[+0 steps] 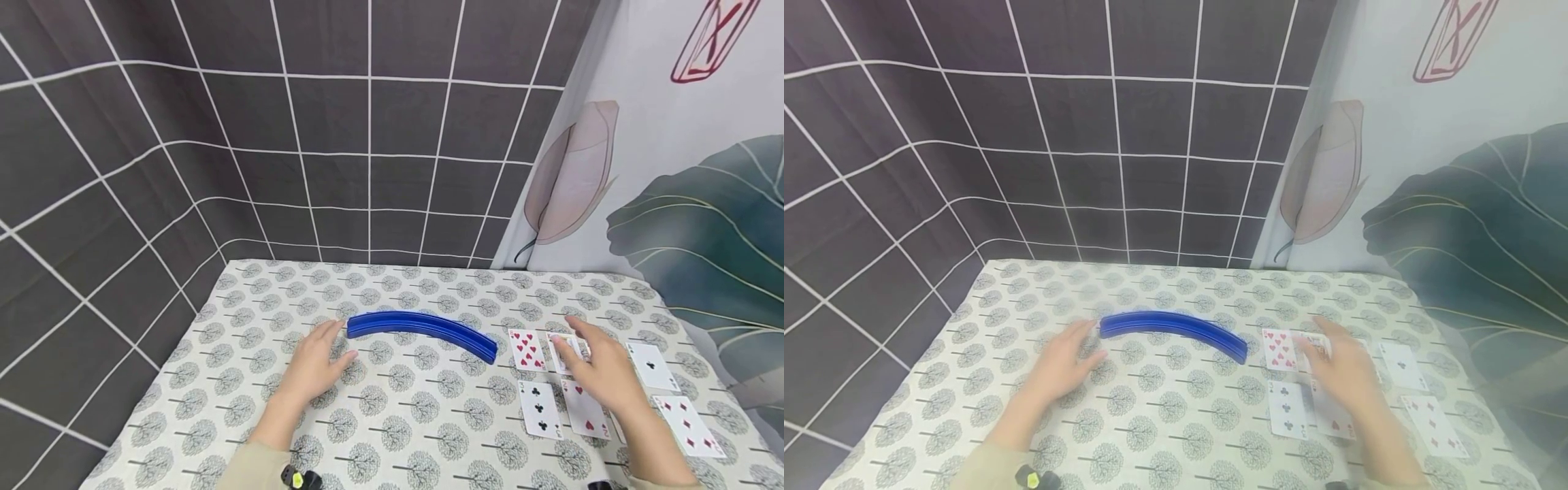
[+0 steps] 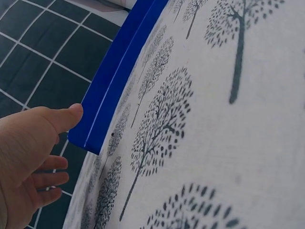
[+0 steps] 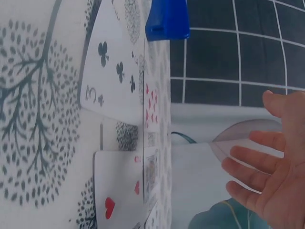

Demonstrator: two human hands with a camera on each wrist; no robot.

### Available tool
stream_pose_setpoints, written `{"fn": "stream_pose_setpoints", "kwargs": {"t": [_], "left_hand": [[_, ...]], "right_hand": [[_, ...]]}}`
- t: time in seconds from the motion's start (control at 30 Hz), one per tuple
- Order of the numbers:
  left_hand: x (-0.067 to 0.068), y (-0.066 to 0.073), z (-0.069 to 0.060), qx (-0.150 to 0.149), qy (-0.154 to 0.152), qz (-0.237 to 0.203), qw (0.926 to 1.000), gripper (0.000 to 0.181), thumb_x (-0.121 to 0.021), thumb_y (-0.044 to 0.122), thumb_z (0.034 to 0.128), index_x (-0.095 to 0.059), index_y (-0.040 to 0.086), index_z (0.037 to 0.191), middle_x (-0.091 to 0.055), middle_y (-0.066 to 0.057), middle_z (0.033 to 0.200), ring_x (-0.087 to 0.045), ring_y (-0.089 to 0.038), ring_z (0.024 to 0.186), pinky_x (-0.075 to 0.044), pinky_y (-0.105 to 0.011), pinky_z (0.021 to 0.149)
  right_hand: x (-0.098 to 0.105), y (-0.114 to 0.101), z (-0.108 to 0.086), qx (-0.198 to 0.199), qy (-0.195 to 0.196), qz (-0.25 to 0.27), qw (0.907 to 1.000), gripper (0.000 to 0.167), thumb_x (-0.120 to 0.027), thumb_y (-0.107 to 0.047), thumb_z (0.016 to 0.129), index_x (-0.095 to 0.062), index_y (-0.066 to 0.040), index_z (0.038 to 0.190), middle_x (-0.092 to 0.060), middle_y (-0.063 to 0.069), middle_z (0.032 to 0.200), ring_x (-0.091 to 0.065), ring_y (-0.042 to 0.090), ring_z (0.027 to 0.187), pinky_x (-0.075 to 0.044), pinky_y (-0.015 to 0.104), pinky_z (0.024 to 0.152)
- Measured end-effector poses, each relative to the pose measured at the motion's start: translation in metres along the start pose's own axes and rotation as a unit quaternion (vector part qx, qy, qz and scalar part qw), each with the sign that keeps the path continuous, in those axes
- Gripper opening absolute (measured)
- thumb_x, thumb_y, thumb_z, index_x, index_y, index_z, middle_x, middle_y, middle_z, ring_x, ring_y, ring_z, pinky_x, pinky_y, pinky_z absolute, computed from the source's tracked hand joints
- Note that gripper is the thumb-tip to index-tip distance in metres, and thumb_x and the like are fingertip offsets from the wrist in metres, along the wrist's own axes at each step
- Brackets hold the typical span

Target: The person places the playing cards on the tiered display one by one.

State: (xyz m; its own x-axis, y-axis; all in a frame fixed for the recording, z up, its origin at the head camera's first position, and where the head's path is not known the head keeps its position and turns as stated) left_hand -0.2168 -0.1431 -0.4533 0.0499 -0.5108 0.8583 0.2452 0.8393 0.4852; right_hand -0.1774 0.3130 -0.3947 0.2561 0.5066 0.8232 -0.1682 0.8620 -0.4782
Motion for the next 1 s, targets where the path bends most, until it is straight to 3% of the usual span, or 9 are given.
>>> {"fn": "stream_pose_setpoints", "kwargs": {"t": [0.2,0.63,0.83,1.0], "left_hand": [[-0.003,-0.003,0.001,0.012,-0.005,-0.024,0.9996,0.072,-0.072,0.037,0.0937,-0.045,0.004,0.151,-0.044,-0.023,0.153,-0.041,-0.043,0.141,-0.032,-0.060,0.119],[-0.009,-0.003,0.006,0.021,-0.013,-0.055,0.9982,0.069,-0.068,0.031,0.0971,-0.041,-0.002,0.151,-0.041,-0.026,0.154,-0.038,-0.044,0.142,-0.028,-0.058,0.120],[-0.014,-0.005,0.009,0.024,-0.006,-0.068,0.9974,0.070,-0.069,0.028,0.0970,-0.039,-0.004,0.151,-0.041,-0.027,0.154,-0.037,-0.045,0.142,-0.028,-0.058,0.121],[-0.019,-0.008,0.012,0.035,-0.004,-0.079,0.9962,0.070,-0.068,0.029,0.0973,-0.039,-0.004,0.151,-0.041,-0.027,0.153,-0.037,-0.046,0.142,-0.028,-0.059,0.120]], "right_hand": [[0.000,0.014,-0.001,-0.019,-0.007,-0.002,0.9998,0.058,-0.058,-0.033,0.104,-0.047,0.006,0.144,-0.051,0.041,0.132,-0.048,0.060,0.118,-0.039,0.079,0.092],[0.004,0.033,-0.001,-0.024,-0.002,-0.019,0.9995,0.057,-0.057,-0.033,0.104,-0.047,0.008,0.142,-0.051,0.041,0.132,-0.046,0.062,0.119,-0.036,0.078,0.094],[0.006,0.042,-0.002,-0.042,-0.002,-0.030,0.9987,0.057,-0.056,-0.034,0.104,-0.047,0.008,0.142,-0.052,0.041,0.129,-0.050,0.060,0.112,-0.043,0.075,0.087],[0.008,0.049,-0.002,-0.039,0.008,-0.033,0.9987,0.056,-0.057,-0.032,0.104,-0.048,0.010,0.140,-0.053,0.040,0.128,-0.050,0.060,0.112,-0.041,0.075,0.089]]}}
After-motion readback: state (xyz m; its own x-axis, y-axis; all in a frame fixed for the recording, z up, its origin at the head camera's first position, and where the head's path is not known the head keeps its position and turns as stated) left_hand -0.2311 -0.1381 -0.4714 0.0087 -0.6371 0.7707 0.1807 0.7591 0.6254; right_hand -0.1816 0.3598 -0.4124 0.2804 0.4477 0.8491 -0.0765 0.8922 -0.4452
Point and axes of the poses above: each hand's wrist, its own z-axis towards the middle knuckle, its own x-axis out of the back of the hand, y = z × x, the point moved 5 cm from there along z, towards the middle knuckle
